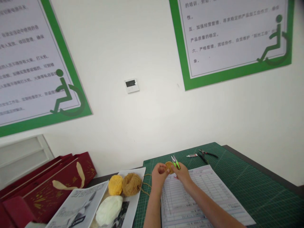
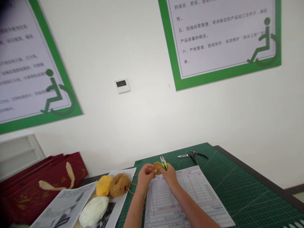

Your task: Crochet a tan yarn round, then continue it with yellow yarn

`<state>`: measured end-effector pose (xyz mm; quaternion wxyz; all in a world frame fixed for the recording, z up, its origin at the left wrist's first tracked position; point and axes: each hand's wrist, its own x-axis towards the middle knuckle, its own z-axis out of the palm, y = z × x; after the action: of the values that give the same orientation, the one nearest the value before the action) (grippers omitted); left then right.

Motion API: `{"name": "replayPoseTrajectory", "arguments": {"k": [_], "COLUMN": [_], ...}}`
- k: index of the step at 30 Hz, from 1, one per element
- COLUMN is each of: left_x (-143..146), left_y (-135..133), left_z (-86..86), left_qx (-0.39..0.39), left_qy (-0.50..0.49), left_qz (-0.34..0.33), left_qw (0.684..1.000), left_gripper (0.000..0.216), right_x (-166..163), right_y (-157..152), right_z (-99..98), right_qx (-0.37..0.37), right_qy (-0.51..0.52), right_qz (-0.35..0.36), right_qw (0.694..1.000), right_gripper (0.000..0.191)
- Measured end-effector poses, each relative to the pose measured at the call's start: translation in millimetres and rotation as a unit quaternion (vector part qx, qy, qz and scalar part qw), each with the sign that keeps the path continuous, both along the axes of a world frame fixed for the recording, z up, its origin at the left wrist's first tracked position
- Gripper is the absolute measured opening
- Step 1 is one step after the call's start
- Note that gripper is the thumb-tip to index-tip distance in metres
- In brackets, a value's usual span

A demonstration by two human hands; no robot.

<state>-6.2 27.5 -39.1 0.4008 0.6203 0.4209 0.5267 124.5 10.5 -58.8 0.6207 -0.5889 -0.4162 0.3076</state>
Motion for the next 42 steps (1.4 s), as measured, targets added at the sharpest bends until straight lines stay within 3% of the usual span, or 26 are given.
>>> {"name": "replayPoseTrajectory", "arguments": {"k": [10, 19, 25, 30, 42], "left_x": [-1.3, 3.5, 5.6, 3.8, 1.4], "left_y": [0.2, -2.8, -8.9, -12.9, -14.8], "left_z": [1.9, 1.6, 8.8, 16.9, 21.2], "left_qx": [0.028, -0.046, -0.060, -0.064, -0.128], "left_qy": [0.093, -0.010, -0.046, -0.069, -0.157], "left_qz": [0.017, 0.014, -0.006, 0.017, -0.004], "left_qw": [0.995, 0.999, 0.997, 0.995, 0.979], "left_gripper": [0.010, 0.010, 0.011, 0.012, 0.022], "right_x": [-3.5, -2.1, 1.0, 6.8, 9.2], "right_y": [-0.5, -2.4, -3.6, -5.0, -9.4], "right_z": [-0.3, 2.0, 3.2, 6.6, 16.1], "right_qx": [-0.019, -0.007, 0.008, 0.020, 0.061], "right_qy": [0.028, 0.026, 0.006, 0.012, 0.117], "right_qz": [0.034, 0.042, 0.029, 0.042, 0.077], "right_qw": [0.999, 0.999, 1.000, 0.999, 0.988], "right_gripper": [0.019, 0.024, 0.025, 0.036, 0.045]}}
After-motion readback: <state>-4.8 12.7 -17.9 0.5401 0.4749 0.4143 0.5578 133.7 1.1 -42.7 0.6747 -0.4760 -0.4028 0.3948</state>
